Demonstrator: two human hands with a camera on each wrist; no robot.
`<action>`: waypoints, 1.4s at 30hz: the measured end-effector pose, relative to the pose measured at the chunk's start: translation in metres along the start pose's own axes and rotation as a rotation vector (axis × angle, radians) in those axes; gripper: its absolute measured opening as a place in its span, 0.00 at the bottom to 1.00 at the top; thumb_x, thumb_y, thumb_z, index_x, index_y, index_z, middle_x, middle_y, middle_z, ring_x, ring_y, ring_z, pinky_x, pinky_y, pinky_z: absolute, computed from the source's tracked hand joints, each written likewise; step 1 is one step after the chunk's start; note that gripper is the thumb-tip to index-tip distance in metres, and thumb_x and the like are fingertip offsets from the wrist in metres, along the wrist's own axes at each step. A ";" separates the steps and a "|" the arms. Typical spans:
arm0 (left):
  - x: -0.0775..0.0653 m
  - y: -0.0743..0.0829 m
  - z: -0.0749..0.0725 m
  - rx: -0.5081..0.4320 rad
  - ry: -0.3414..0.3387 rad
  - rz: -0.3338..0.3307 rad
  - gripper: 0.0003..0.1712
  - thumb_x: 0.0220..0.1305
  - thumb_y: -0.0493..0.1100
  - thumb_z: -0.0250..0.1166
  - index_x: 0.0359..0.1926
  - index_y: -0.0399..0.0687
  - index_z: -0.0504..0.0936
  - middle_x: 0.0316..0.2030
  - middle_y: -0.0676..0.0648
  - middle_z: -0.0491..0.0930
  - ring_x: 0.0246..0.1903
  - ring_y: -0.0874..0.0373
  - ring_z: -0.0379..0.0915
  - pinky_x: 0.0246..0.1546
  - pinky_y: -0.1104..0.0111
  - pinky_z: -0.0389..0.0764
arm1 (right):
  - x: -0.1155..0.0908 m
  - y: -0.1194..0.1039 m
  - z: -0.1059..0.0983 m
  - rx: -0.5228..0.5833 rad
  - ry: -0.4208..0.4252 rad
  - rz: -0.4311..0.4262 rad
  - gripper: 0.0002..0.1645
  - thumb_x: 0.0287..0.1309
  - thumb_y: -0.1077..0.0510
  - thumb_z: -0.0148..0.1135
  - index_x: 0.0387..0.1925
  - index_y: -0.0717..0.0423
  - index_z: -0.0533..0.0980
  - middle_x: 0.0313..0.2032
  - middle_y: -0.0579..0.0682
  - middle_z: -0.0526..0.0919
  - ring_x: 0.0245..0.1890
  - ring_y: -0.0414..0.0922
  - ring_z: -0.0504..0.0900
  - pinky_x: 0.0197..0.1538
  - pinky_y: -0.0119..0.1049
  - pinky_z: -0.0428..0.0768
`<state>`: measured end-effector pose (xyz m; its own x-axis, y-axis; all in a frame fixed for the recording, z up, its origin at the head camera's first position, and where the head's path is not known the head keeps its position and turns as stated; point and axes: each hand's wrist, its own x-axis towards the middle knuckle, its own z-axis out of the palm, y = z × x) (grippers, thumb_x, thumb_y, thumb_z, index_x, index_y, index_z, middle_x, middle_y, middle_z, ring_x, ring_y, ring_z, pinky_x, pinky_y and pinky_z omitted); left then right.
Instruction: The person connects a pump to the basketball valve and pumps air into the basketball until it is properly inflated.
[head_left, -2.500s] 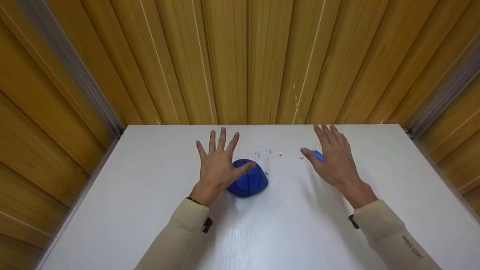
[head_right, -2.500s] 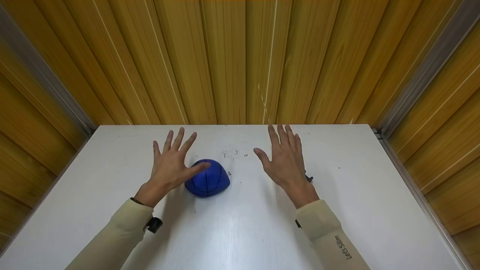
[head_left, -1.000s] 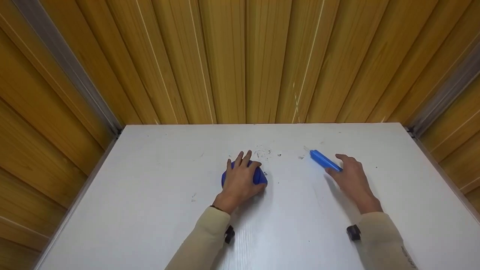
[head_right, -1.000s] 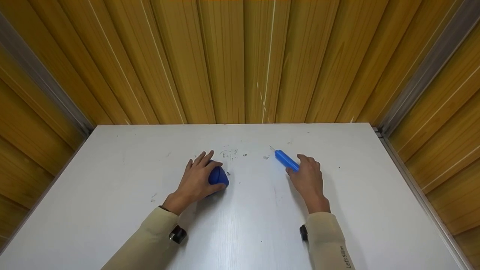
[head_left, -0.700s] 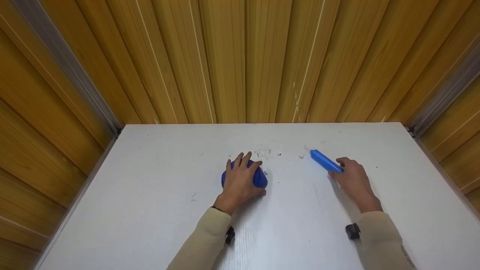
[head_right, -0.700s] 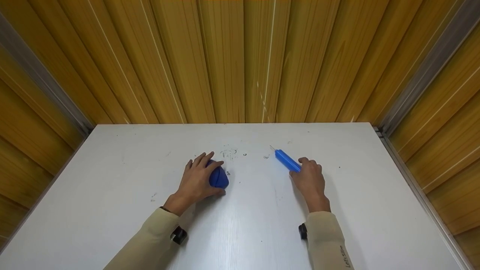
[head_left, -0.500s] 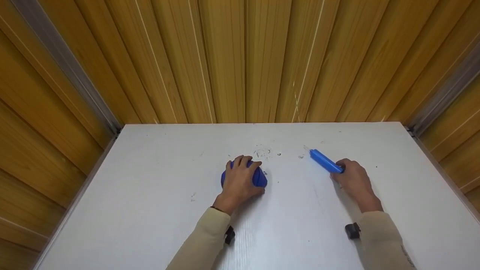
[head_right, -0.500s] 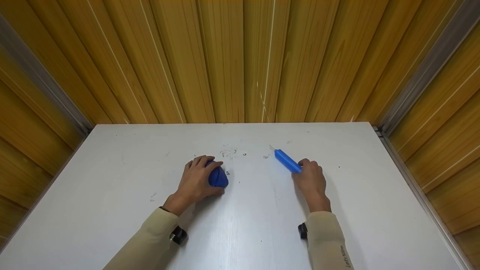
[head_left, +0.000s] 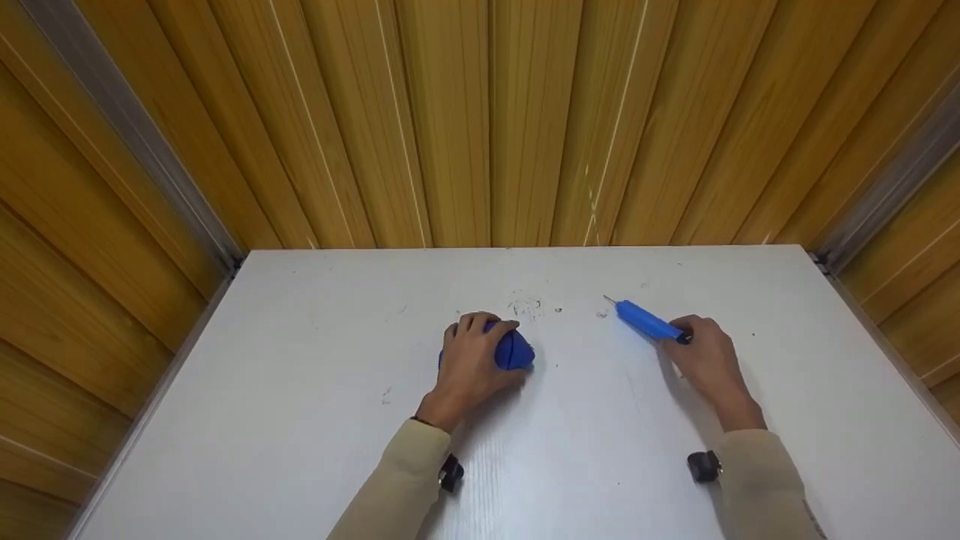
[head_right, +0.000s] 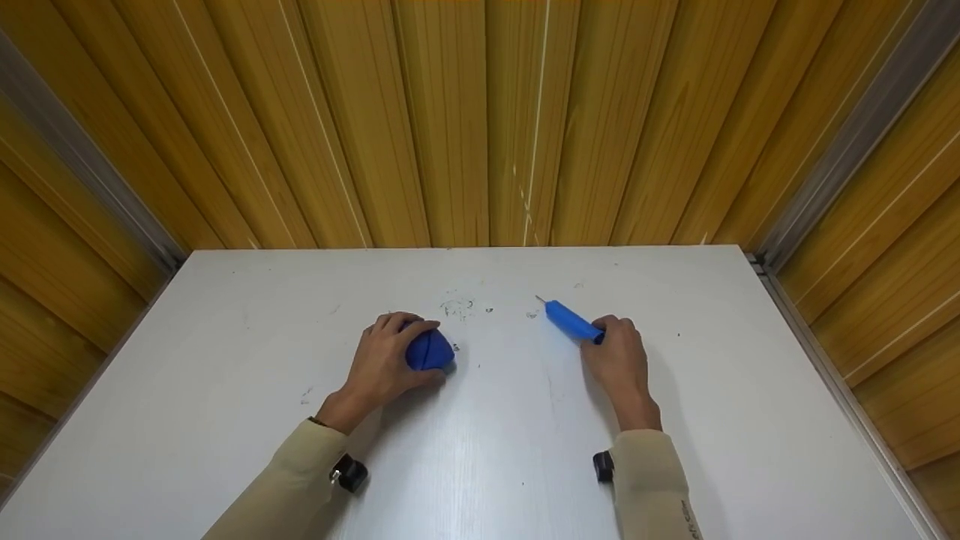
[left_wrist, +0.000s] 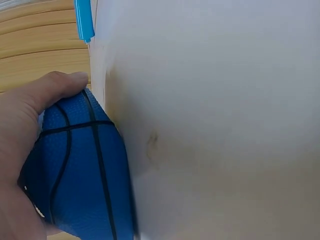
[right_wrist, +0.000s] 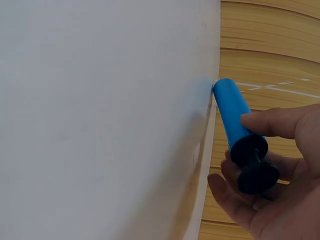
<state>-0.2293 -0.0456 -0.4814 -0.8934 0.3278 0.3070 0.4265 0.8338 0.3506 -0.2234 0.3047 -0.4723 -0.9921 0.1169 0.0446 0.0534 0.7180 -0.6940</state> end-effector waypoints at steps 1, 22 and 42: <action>-0.001 0.000 -0.001 -0.018 0.012 0.000 0.41 0.53 0.60 0.84 0.68 0.59 0.82 0.62 0.43 0.77 0.65 0.43 0.69 0.66 0.41 0.70 | -0.001 -0.002 0.000 0.003 0.008 -0.006 0.27 0.71 0.63 0.60 0.63 0.78 0.72 0.54 0.75 0.76 0.55 0.68 0.78 0.61 0.64 0.77; -0.006 -0.003 -0.015 -0.489 0.152 -0.171 0.35 0.58 0.52 0.78 0.67 0.57 0.82 0.60 0.44 0.79 0.62 0.42 0.74 0.60 0.41 0.79 | -0.025 -0.054 -0.005 0.153 0.032 -0.045 0.26 0.79 0.55 0.60 0.69 0.66 0.72 0.61 0.68 0.78 0.60 0.62 0.76 0.65 0.60 0.75; -0.017 0.003 -0.022 -0.794 0.275 -0.276 0.32 0.62 0.44 0.74 0.68 0.57 0.80 0.67 0.44 0.77 0.67 0.37 0.72 0.64 0.35 0.72 | -0.048 -0.075 -0.001 0.243 0.010 -0.179 0.22 0.76 0.57 0.66 0.65 0.58 0.78 0.57 0.60 0.83 0.52 0.54 0.79 0.56 0.40 0.78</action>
<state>-0.2100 -0.0586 -0.4666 -0.9572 -0.0430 0.2862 0.2636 0.2790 0.9234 -0.1793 0.2464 -0.4217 -0.9821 0.0113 0.1879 -0.1518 0.5427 -0.8261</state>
